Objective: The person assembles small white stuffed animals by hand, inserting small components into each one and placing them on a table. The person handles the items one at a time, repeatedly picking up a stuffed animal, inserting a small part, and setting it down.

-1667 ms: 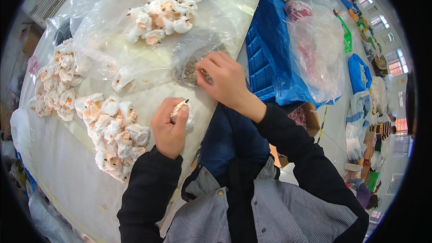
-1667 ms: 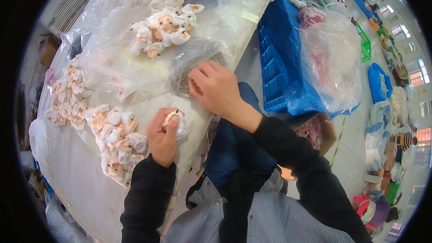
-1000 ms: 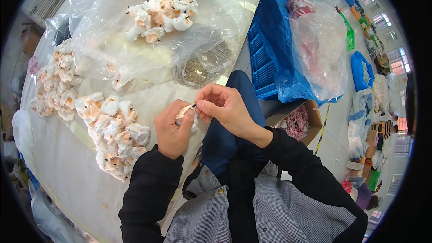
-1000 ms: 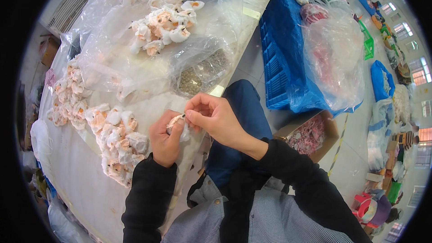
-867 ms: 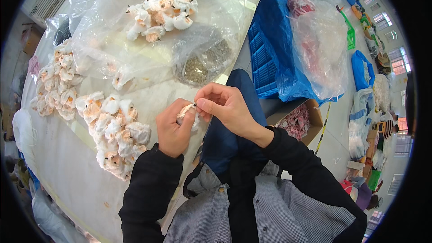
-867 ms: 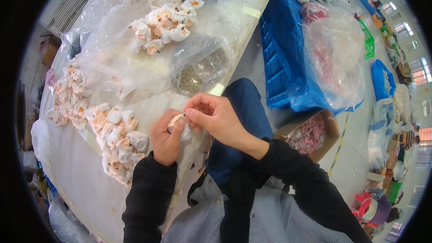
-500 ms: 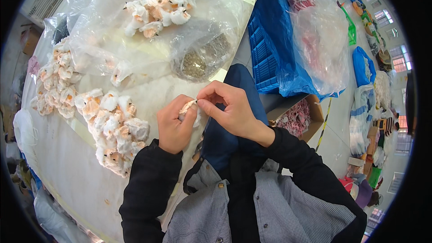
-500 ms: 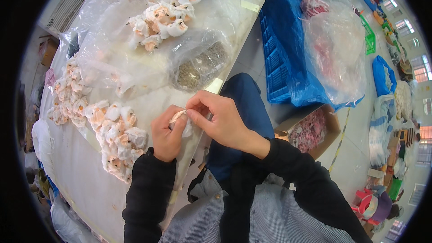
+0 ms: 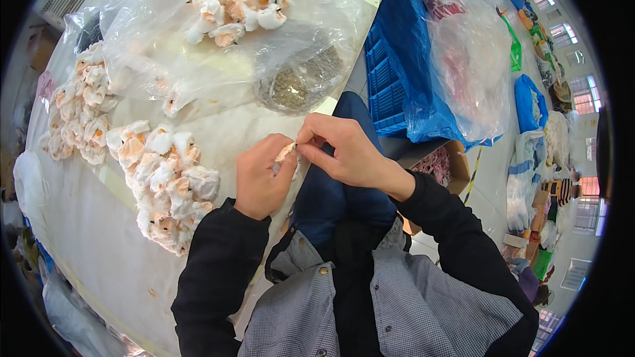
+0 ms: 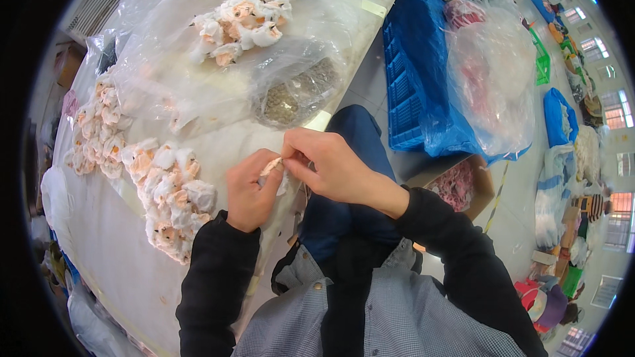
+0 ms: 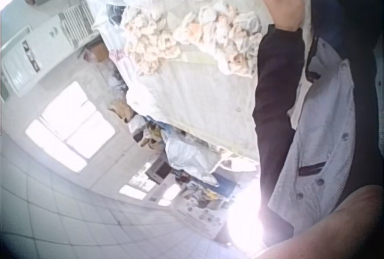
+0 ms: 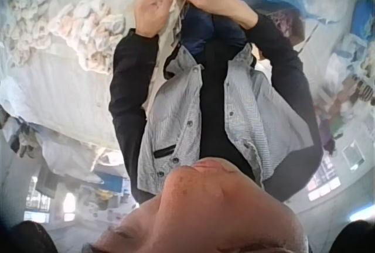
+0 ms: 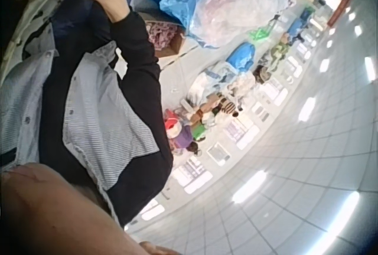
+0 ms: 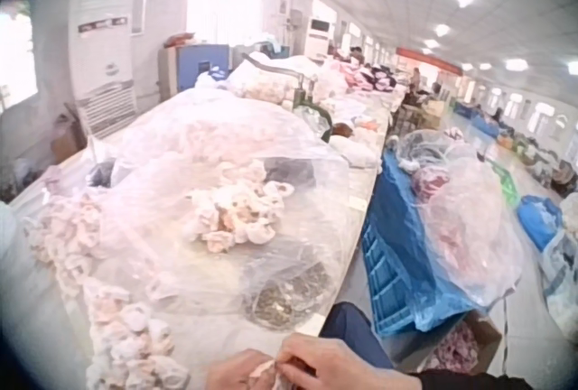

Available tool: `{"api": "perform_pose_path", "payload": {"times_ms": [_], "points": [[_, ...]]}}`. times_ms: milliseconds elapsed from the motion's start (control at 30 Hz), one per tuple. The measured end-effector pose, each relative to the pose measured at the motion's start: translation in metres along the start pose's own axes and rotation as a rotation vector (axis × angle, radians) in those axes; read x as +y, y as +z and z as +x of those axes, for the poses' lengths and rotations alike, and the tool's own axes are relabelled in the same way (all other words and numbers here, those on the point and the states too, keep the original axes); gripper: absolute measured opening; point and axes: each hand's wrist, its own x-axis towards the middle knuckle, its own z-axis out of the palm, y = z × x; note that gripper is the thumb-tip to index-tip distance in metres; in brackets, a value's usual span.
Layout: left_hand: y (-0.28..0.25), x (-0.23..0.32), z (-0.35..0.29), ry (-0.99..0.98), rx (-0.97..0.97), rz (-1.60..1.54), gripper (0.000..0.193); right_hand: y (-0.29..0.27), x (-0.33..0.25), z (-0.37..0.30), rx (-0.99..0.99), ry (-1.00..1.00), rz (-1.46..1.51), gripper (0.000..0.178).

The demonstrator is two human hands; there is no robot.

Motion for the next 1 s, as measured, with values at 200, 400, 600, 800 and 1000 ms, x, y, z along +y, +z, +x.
{"api": "perform_pose_path", "payload": {"times_ms": [200,400,600,800,1000], "points": [[-0.004,-0.002,0.0,0.053,-0.063,0.104,0.009,0.001,0.006,0.0,-0.044,-0.03,0.041,0.007],[-0.004,0.006,0.0,0.021,-0.055,0.083,0.007,-0.001,0.004,0.002,-0.061,-0.023,0.053,0.008],[-0.002,0.0,-0.002,0.061,-0.04,0.13,0.004,0.0,0.008,0.002,-0.016,-0.089,-0.016,0.011],[0.0,0.003,0.0,0.081,-0.033,0.18,0.008,0.0,0.017,-0.006,0.01,-0.105,0.1,0.013],[0.001,0.002,-0.003,0.062,-0.013,0.149,0.011,-0.003,0.002,-0.012,0.043,-0.121,0.002,0.015]]}}
